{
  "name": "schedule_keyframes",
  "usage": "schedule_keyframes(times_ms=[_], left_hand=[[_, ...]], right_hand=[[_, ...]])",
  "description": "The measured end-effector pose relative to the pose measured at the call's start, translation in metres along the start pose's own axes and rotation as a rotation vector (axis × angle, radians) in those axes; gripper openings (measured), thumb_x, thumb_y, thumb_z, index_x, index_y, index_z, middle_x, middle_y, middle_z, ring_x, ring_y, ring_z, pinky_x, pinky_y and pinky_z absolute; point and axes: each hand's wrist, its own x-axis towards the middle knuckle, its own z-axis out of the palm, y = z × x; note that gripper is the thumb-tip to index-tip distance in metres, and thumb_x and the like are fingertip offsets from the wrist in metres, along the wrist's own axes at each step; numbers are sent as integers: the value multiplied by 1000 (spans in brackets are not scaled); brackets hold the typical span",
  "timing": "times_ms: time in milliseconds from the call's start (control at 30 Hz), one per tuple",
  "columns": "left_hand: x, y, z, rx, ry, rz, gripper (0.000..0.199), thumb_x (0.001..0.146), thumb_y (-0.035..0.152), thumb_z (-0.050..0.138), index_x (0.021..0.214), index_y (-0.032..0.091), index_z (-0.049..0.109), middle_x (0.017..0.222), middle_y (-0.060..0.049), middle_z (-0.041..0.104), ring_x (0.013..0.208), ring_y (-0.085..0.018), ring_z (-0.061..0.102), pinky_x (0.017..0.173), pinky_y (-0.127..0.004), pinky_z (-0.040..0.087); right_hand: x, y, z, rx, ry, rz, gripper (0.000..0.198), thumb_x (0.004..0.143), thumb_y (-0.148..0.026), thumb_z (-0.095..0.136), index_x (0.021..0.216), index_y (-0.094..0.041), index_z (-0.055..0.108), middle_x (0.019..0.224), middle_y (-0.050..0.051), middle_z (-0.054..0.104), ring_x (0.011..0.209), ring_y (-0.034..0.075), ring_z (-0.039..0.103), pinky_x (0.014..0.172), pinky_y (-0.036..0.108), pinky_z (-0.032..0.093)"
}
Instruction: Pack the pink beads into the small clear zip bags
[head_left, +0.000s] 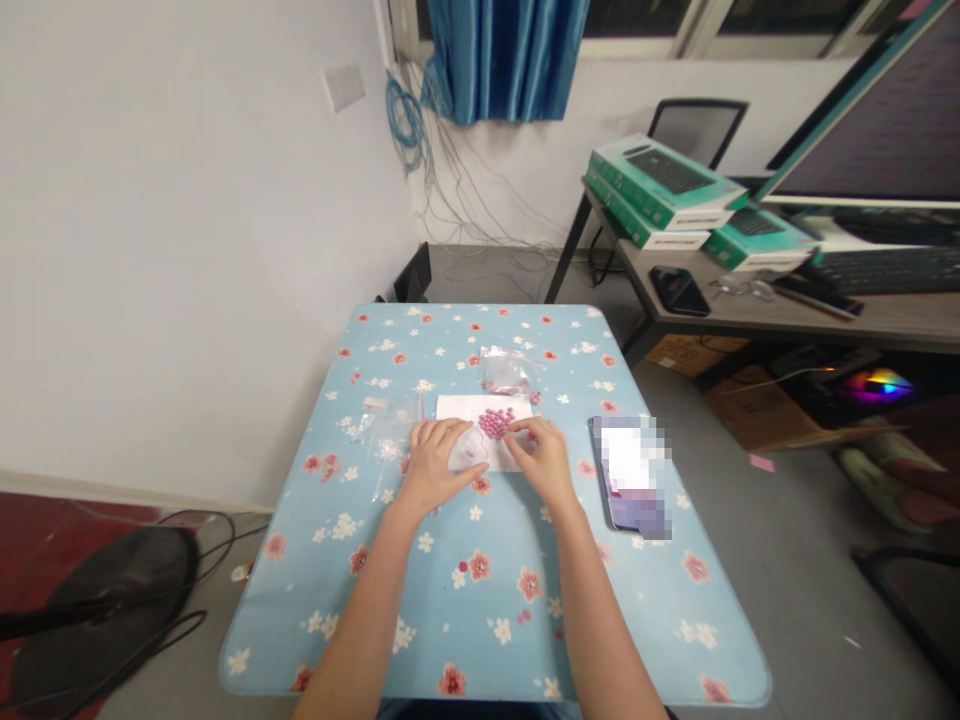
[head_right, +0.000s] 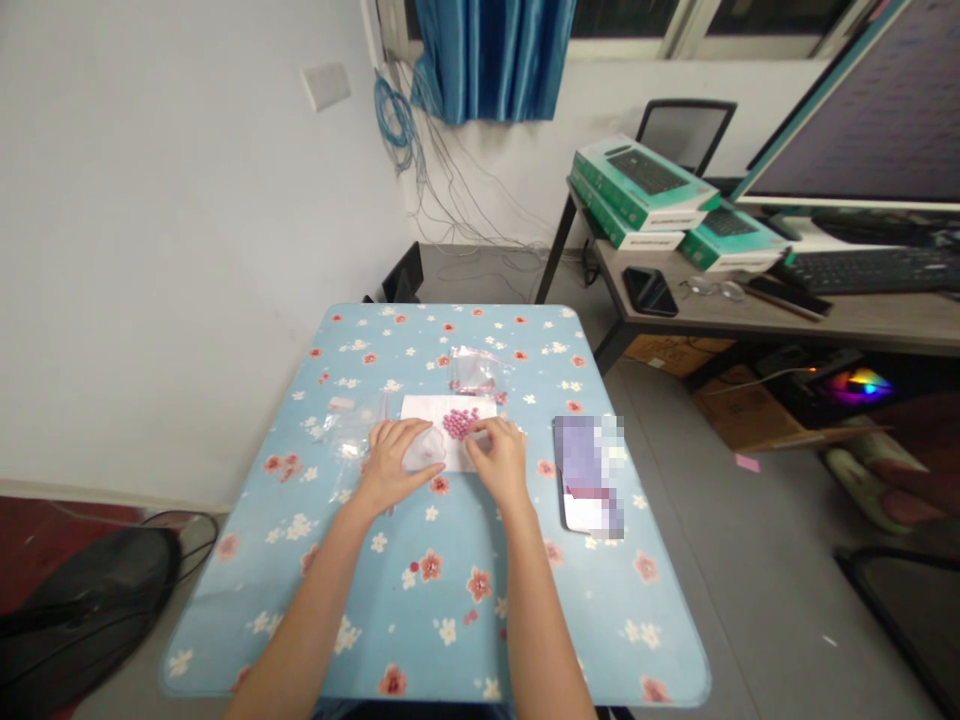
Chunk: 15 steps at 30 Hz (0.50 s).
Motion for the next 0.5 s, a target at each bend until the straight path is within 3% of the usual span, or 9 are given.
schedule_keyframes(times_ms=[167, 500], left_hand=[[0, 1, -1, -3, 1, 1, 52, 74, 45, 68, 119, 23, 53, 117, -6, 60, 109, -24, 51, 102, -43, 28], [1, 2, -2, -2, 1, 2, 52, 74, 43, 69, 119, 22, 53, 117, -6, 60, 109, -24, 52, 103, -43, 27]], right_hand=[[-2, 8, 4, -276, -42, -5, 14, 81, -25, 58, 90, -23, 68, 91, 4, 67, 85, 23, 53, 75, 34, 31], [-1, -1, 7, -369, -54, 11, 11, 83, -29, 60, 85, -23, 70, 88, 3, 67, 86, 22, 51, 74, 34, 26]])
